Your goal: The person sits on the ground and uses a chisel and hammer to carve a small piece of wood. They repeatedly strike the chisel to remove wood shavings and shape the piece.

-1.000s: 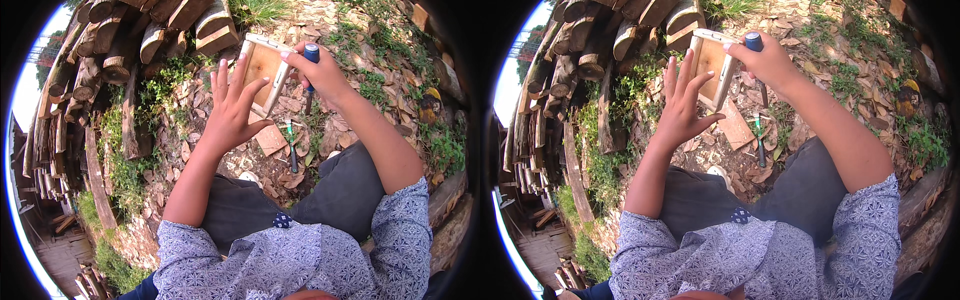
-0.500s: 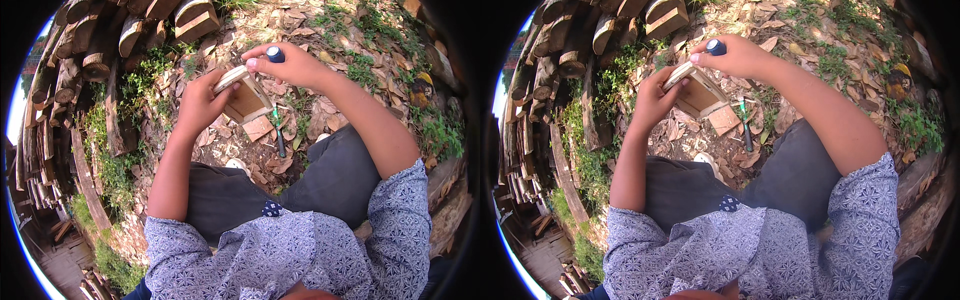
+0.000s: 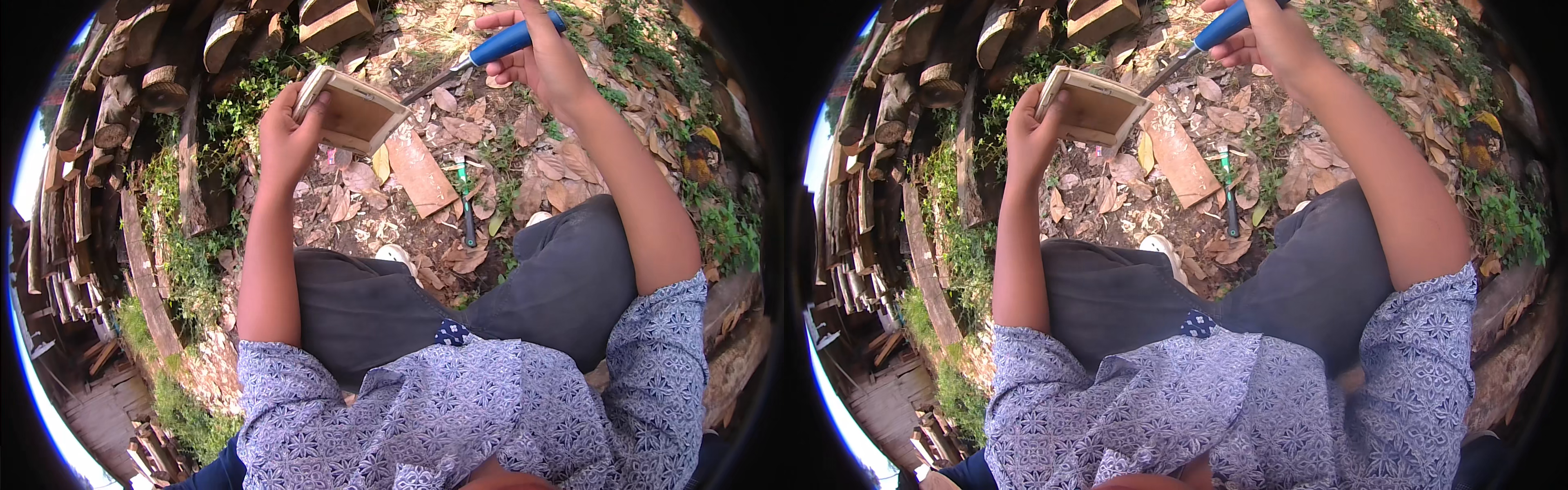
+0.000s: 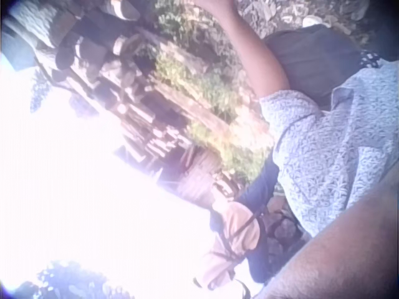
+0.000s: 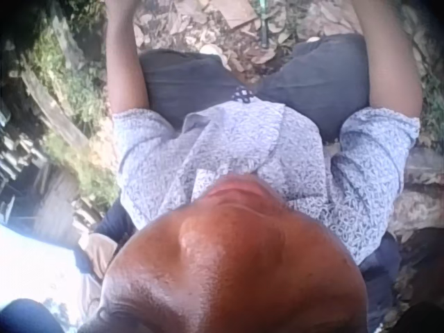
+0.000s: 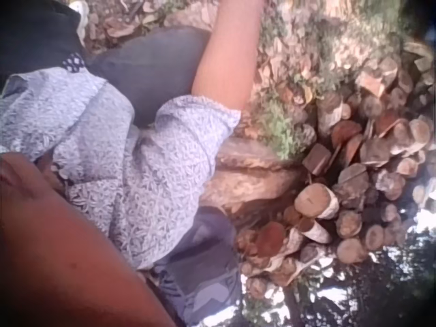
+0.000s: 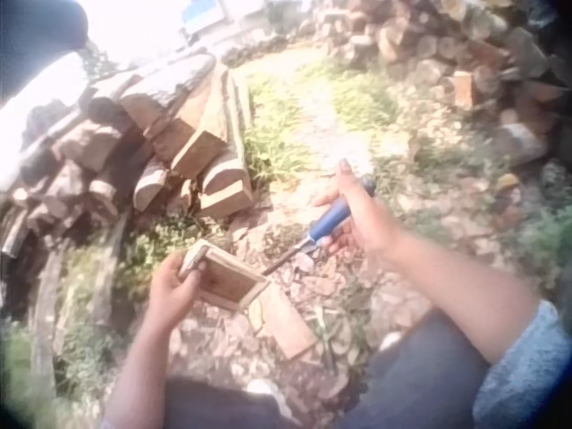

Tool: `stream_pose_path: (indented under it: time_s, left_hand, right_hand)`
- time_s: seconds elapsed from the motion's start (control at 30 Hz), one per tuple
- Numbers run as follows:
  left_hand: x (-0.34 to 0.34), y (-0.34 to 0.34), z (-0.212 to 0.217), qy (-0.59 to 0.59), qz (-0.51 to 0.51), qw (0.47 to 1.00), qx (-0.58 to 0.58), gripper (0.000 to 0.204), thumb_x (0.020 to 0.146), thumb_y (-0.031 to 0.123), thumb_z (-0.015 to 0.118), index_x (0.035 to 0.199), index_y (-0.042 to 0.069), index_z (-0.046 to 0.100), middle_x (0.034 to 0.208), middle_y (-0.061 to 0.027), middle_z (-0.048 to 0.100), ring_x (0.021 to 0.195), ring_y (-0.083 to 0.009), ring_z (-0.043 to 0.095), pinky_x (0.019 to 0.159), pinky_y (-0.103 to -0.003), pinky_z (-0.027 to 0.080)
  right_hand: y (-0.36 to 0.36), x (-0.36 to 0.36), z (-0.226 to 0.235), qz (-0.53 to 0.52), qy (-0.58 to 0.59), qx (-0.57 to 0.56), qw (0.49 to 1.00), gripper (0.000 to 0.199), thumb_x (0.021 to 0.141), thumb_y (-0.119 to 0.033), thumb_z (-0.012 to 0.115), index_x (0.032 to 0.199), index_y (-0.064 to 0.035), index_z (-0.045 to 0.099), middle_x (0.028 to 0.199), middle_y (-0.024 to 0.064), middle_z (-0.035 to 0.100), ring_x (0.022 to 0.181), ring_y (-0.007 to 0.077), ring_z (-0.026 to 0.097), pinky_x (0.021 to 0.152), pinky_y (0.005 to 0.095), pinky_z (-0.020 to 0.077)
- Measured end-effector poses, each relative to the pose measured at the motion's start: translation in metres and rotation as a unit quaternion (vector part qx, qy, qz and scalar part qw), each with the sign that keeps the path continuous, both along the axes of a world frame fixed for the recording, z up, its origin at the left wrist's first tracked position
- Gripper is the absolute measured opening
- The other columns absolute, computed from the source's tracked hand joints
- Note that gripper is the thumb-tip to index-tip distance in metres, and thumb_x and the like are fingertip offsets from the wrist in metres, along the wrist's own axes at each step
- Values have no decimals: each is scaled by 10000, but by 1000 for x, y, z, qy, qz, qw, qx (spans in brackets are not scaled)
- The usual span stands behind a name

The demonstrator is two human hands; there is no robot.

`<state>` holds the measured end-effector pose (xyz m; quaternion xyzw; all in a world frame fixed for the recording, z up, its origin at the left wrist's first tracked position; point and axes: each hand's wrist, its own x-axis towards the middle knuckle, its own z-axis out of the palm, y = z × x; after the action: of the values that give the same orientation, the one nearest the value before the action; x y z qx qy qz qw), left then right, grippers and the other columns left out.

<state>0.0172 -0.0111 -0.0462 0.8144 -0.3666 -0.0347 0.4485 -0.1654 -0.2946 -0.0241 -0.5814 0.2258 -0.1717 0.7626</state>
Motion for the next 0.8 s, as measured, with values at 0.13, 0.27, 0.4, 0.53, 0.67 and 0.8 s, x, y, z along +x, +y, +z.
stream_pose_path:
  time_s: [0.13,0.27,0.4,0.53,0.67,0.8]
  left_hand:
    - [5,0,0,77,14,994,-70,272,1005,253,684,1132,14,660,902,2,664,805,-77,569,737,-257,473]
    - [9,4,-1,122,23,985,-123,246,1020,257,670,1133,40,643,929,11,663,820,-51,574,733,-240,470]
    - [3,1,6,129,13,979,-159,215,1022,244,666,1125,57,636,939,14,668,827,-47,588,741,-232,478]
    - [2,3,8,116,6,981,-158,230,1022,241,667,1146,49,637,953,8,671,836,-51,591,751,-236,486]
    - [1,3,6,110,7,983,-147,249,1023,238,666,1172,41,638,967,3,673,843,-59,593,759,-243,493]
    - [0,-1,6,110,-1,983,-149,257,1024,245,667,1174,39,634,981,6,671,870,-58,591,786,-240,482]
  right_hand:
    - [-4,1,-5,-11,-83,13,996,705,1058,-664,291,1040,-34,607,810,162,686,649,212,675,610,351,594]
    - [1,1,0,10,-141,25,990,695,1060,-657,287,981,-42,600,827,181,692,697,240,696,641,379,609]
    - [4,-3,7,-7,-156,35,987,715,1056,-669,272,961,-44,606,832,189,691,704,264,695,640,416,604]
    - [5,-4,6,-17,-178,46,983,709,1065,-650,258,956,-46,613,821,189,698,710,266,696,654,407,599]
    - [9,-9,11,-28,-152,21,988,678,1076,-617,264,934,-53,613,819,190,703,711,263,696,658,390,596]
    - [6,-12,16,-33,-135,14,990,676,1079,-608,270,917,-48,613,817,189,703,709,266,693,652,385,589]
